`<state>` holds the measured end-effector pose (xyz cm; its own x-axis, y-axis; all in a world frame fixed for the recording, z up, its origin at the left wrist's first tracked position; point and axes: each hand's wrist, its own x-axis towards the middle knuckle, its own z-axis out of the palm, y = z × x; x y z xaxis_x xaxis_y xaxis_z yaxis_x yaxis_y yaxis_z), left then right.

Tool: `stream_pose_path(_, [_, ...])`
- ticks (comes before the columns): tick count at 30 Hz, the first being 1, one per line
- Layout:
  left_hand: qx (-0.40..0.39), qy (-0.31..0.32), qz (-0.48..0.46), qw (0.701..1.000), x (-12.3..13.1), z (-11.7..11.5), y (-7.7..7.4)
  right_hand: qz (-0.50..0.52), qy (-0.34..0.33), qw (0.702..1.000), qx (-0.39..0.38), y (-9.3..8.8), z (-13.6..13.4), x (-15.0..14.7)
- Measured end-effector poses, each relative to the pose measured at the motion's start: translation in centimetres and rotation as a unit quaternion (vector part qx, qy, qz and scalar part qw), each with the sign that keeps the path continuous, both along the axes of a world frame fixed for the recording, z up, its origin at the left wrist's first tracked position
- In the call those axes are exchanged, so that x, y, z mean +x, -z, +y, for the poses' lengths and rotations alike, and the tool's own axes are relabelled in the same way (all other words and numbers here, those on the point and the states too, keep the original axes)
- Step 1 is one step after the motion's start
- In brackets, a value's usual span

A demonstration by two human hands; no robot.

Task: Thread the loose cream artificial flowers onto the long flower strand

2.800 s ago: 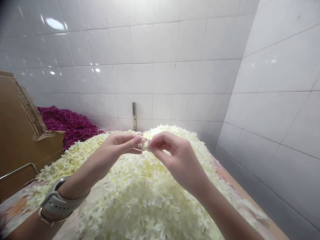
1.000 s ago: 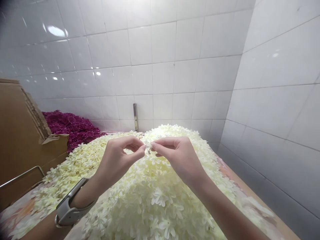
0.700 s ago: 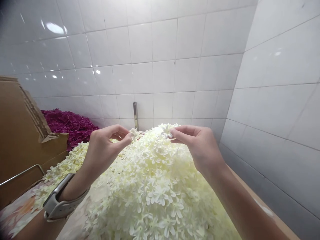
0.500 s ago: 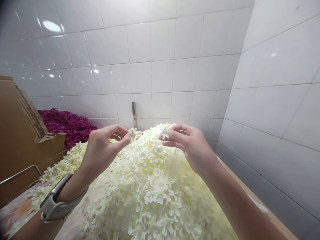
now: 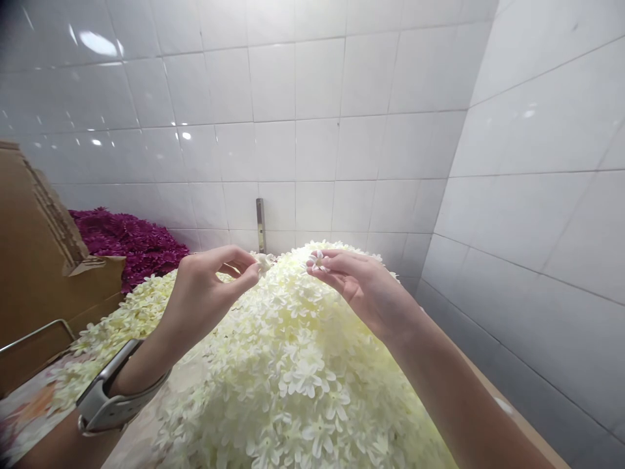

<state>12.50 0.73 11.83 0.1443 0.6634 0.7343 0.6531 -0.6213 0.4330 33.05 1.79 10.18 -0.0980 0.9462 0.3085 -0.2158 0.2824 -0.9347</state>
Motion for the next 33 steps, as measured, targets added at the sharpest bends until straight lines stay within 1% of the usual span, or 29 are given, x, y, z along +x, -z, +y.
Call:
stream_pose_path(4, [0.006, 0.008, -0.002, 1.0, 0.0, -0.1, 0.0, -0.009, 0.031, 0.999, -0.016, 0.1, 0.0, 0.1])
stream_pose_path(6, [0.004, 0.005, -0.004, 1.0, 0.0, -0.1, -0.1, -0.006, 0.073, 0.997, -0.012, 0.2, 0.3, 0.4])
stream_pose_path(8, [0.002, -0.005, -0.007, 1.0, 0.0, 0.0, -0.1, -0.011, 0.124, 0.992, 0.01, 0.3, 0.6, 0.9])
stream_pose_path(10, [0.003, -0.013, -0.007, 1.0, -0.1, 0.1, -0.1, -0.03, 0.168, 0.985, 0.029, 0.5, 0.9, 1.4])
stream_pose_path(12, [0.004, -0.016, -0.007, 1.0, -0.1, 0.1, -0.1, -0.05, 0.198, 0.978, 0.034, 0.5, 1.1, 1.6])
stream_pose_path(15, [0.002, -0.018, -0.004, 1.0, -0.1, 0.1, -0.1, -0.073, 0.224, 0.971, 0.043, 0.5, 1.1, 1.5])
stream_pose_path(18, [0.008, -0.018, -0.002, 1.0, 0.0, 0.0, -0.1, -0.114, 0.229, 0.964, 0.069, 0.6, 1.0, 1.0])
stream_pose_path(21, [0.001, -0.016, -0.006, 1.0, 0.1, -0.1, -0.1, -0.165, 0.262, 0.945, 0.102, 0.9, 1.1, 0.8])
stream_pose_path(23, [-0.022, 0.0, -0.015, 1.0, 0.1, -0.2, -0.2, -0.185, 0.282, 0.934, 0.114, 1.1, 1.3, 1.0])
stream_pose_path(24, [-0.039, 0.013, -0.02, 0.999, 0.2, -0.2, -0.2, -0.186, 0.283, 0.934, 0.114, 1.2, 1.5, 1.1])
stream_pose_path(27, [-0.098, 0.058, -0.047, 0.992, 0.2, -0.2, -0.3, -0.179, 0.265, 0.942, 0.098, 1.2, 1.8, 1.4])
stream_pose_path(29, [-0.136, 0.084, -0.066, 0.985, 0.2, -0.1, -0.5, -0.201, 0.257, 0.941, 0.085, 1.0, 1.8, 1.5])
stream_pose_path(31, [-0.169, 0.111, -0.079, 0.976, 0.2, 0.0, -0.5, -0.257, 0.254, 0.928, 0.092, 0.6, 1.3, 1.4])
stream_pose_path(33, [-0.194, 0.13, -0.081, 0.969, 0.2, 0.1, -0.5, -0.315, 0.273, 0.898, 0.141, 0.3, 0.6, 0.9])
